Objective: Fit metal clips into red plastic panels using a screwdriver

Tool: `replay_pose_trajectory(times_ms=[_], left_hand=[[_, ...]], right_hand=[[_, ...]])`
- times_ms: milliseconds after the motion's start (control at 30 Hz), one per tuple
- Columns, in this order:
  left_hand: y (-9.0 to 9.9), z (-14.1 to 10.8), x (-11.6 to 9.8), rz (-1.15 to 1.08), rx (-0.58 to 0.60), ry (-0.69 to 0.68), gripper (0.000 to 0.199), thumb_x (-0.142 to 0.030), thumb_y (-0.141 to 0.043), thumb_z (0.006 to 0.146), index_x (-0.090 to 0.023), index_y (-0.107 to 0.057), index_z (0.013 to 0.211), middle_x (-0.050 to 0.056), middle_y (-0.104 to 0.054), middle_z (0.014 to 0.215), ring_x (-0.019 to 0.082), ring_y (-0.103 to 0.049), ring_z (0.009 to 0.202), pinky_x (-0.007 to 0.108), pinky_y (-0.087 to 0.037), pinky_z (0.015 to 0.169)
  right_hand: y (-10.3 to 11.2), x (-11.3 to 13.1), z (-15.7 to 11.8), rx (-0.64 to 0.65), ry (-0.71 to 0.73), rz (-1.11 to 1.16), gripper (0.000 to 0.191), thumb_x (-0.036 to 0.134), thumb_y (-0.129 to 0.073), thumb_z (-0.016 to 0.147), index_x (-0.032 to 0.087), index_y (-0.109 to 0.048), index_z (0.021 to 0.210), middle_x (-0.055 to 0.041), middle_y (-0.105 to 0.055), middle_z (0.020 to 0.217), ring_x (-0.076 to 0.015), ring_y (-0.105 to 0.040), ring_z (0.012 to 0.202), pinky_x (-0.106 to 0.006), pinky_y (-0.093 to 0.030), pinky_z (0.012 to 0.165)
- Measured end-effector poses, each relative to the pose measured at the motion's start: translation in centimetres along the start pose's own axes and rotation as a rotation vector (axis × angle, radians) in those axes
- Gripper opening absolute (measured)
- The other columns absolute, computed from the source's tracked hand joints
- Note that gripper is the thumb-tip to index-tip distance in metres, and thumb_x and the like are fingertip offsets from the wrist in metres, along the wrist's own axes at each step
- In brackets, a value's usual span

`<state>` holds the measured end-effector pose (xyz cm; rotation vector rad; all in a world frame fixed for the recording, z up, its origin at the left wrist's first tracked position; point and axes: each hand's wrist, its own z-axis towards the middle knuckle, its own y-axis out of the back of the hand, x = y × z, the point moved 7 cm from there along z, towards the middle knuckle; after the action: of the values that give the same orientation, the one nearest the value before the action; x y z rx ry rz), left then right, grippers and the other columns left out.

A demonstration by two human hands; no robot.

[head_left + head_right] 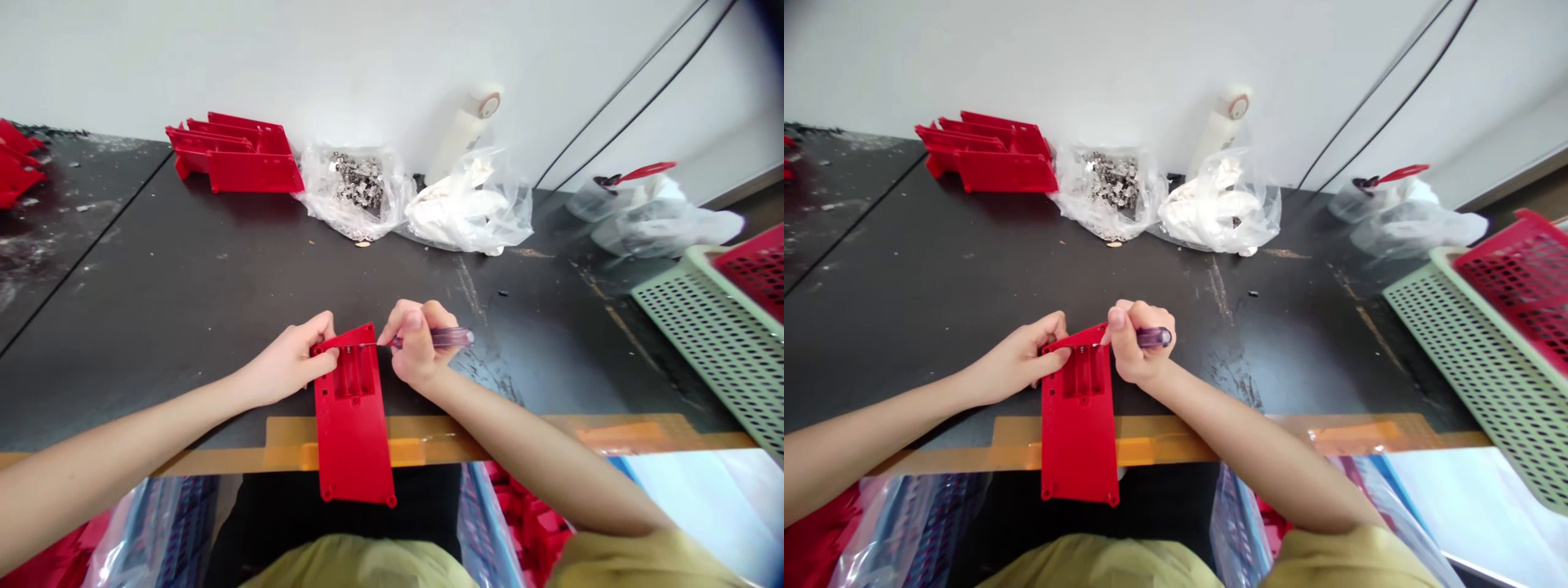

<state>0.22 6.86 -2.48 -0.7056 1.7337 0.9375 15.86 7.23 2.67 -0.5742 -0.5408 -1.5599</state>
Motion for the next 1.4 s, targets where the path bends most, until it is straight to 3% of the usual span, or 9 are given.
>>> replay_pose_trajectory(times_ms=[167,400,800,1067,1400], left_hand=[[0.17,-0.19,-0.24,0.018,-0.062,0.004,0.016,-0.026,-0.052,0.082,-0.022,-0.039,0.075,-0.011,-0.048,0.055,0.007,-0.042,0.046,0.017,-0.036,0.043],[0.16,-0.26,-0.2,0.021,-0.059,0.011,0.015,-0.026,-0.052,0.082,-0.022,-0.04,0.075,-0.01,-0.049,0.053,0.007,-0.042,0.046,0.018,-0.035,0.043],[-0.03,-0.07,0.01,0.002,0.0,0.035,0.019,-0.024,-0.053,0.083,-0.022,-0.037,0.074,-0.011,-0.049,0.055,0.007,-0.042,0.047,0.017,-0.033,0.043],[0.09,-0.32,0.0,0.031,-0.063,0.047,0.015,-0.025,-0.052,0.082,-0.022,-0.039,0.075,-0.01,-0.051,0.054,0.007,-0.042,0.046,0.018,-0.032,0.044],[0.18,-0.25,-0.28,0.038,-0.073,0.038,0.015,-0.025,-0.053,0.081,-0.022,-0.04,0.074,-0.01,-0.049,0.053,0.008,-0.042,0.046,0.018,-0.031,0.046]], right_hand=[[-0.09,-0.18,0.39,0.022,-0.03,0.068,0.036,0.03,-0.047,0.099,0.02,-0.045,0.064,0.0043,-0.056,0.051,-0.0053,-0.041,0.036,-0.019,-0.03,0.037],[-0.11,0.25,0.05,0.064,-0.019,0.082,0.032,0.034,-0.053,0.096,0.02,-0.051,0.067,0.0026,-0.063,0.059,-0.0051,-0.043,0.038,-0.02,-0.032,0.037],[-0.49,-0.34,0.0,0.019,-0.091,0.1,0.037,0.033,-0.048,0.099,0.021,-0.044,0.065,0.0053,-0.054,0.051,-0.0053,-0.036,0.035,-0.021,-0.025,0.034],[-0.54,0.02,0.6,0.047,-0.077,0.119,0.037,0.035,-0.051,0.098,0.02,-0.043,0.065,0.0052,-0.057,0.054,-0.0037,-0.039,0.036,-0.017,-0.031,0.036],[-0.28,0.42,0.44,0.023,-0.045,0.092,0.034,0.038,-0.05,0.098,0.023,-0.049,0.067,0.0043,-0.057,0.053,-0.0073,-0.043,0.037,-0.022,-0.031,0.035]])
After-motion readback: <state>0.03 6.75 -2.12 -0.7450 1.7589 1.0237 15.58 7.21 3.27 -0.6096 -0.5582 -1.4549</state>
